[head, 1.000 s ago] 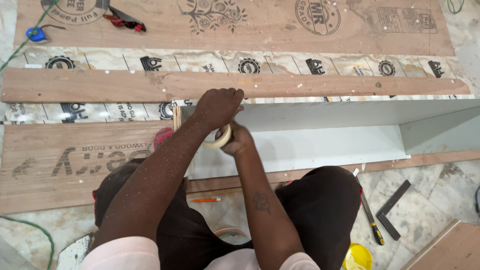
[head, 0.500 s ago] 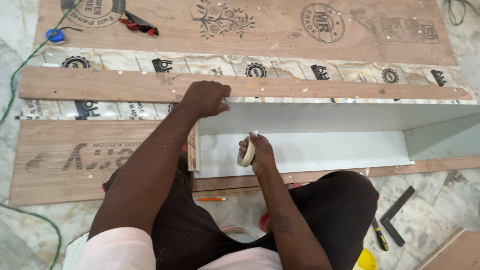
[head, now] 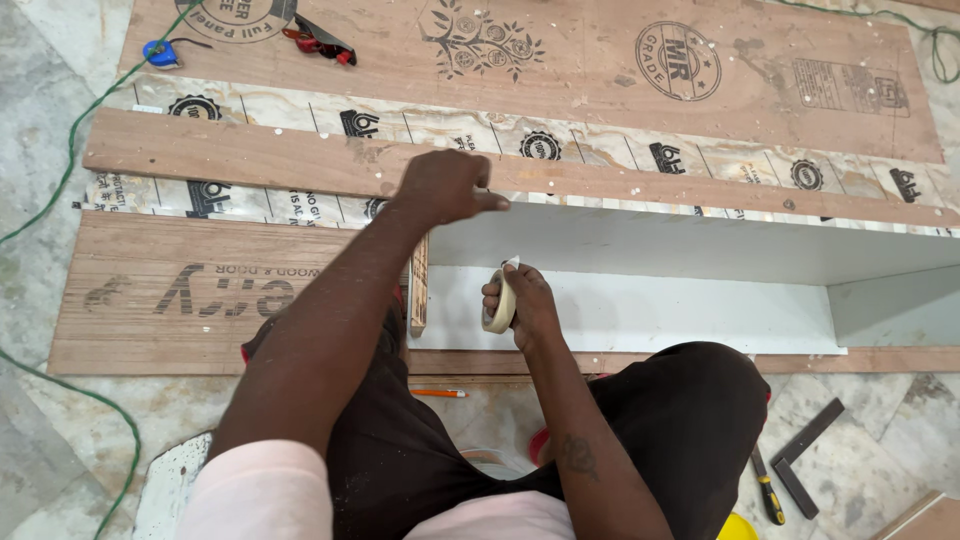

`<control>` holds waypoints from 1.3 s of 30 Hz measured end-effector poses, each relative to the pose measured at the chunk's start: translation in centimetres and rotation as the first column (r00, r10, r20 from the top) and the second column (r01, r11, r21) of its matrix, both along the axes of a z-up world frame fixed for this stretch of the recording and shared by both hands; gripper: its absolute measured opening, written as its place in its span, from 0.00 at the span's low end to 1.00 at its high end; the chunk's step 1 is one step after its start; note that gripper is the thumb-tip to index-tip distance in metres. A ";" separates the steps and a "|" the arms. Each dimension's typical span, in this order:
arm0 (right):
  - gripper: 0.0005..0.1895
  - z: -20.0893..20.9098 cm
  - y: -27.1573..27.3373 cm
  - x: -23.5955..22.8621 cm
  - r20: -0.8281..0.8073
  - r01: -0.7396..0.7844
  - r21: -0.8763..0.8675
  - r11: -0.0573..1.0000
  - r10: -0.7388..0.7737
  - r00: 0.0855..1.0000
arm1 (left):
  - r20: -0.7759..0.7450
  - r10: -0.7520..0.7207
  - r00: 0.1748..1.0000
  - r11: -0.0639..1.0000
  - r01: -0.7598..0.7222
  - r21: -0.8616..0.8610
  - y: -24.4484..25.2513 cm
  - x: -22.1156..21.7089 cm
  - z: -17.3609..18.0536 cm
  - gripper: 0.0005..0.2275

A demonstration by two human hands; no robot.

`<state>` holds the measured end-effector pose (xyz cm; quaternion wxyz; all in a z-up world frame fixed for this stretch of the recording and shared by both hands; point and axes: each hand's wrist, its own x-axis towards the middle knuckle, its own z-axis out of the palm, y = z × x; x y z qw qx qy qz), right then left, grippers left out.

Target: The person applies masking tape along the top edge of a white wooden cabinet frame. They hold a roll of tape in one hand and press the tape onto the wood with the other, moving along the length of the cabinet.

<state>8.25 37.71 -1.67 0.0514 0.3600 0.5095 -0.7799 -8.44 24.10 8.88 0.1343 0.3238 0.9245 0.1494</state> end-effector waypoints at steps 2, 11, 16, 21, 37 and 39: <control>0.11 -0.1 -0.1 0.2 -0.012 -0.014 0.008 1.000 0.014 1.000 | -0.137 -0.097 0.986 0.995 0.096 -0.016 0.8 -0.1 -1.0 0.22; 0.11 -1.3 0.5 0.3 -0.025 -0.008 -0.027 1.000 0.007 1.000 | -0.301 -0.268 0.915 0.957 0.289 0.024 -0.5 -1.2 -4.1 0.09; 0.10 -1.2 -0.3 0.3 -0.008 -0.043 -0.019 0.999 0.043 0.999 | -0.151 -0.207 0.967 0.976 0.214 0.036 -1.4 -1.0 -3.1 0.16; 0.13 0.7 -0.4 0.1 -0.053 -0.081 0.084 0.993 0.086 0.995 | -0.222 -0.093 0.971 0.938 0.160 0.307 -4.5 -3.4 -2.4 0.09; 0.19 6.2 -2.2 -0.5 -0.241 -0.142 0.194 0.971 0.187 0.952 | 0.084 0.132 0.988 0.960 -0.148 0.236 -5.9 -2.6 -0.1 0.12; 0.18 6.1 -2.2 -0.5 -0.226 -0.145 0.196 0.970 0.189 0.956 | 0.088 0.116 0.989 0.972 -0.131 0.195 -6.4 -2.9 -0.7 0.13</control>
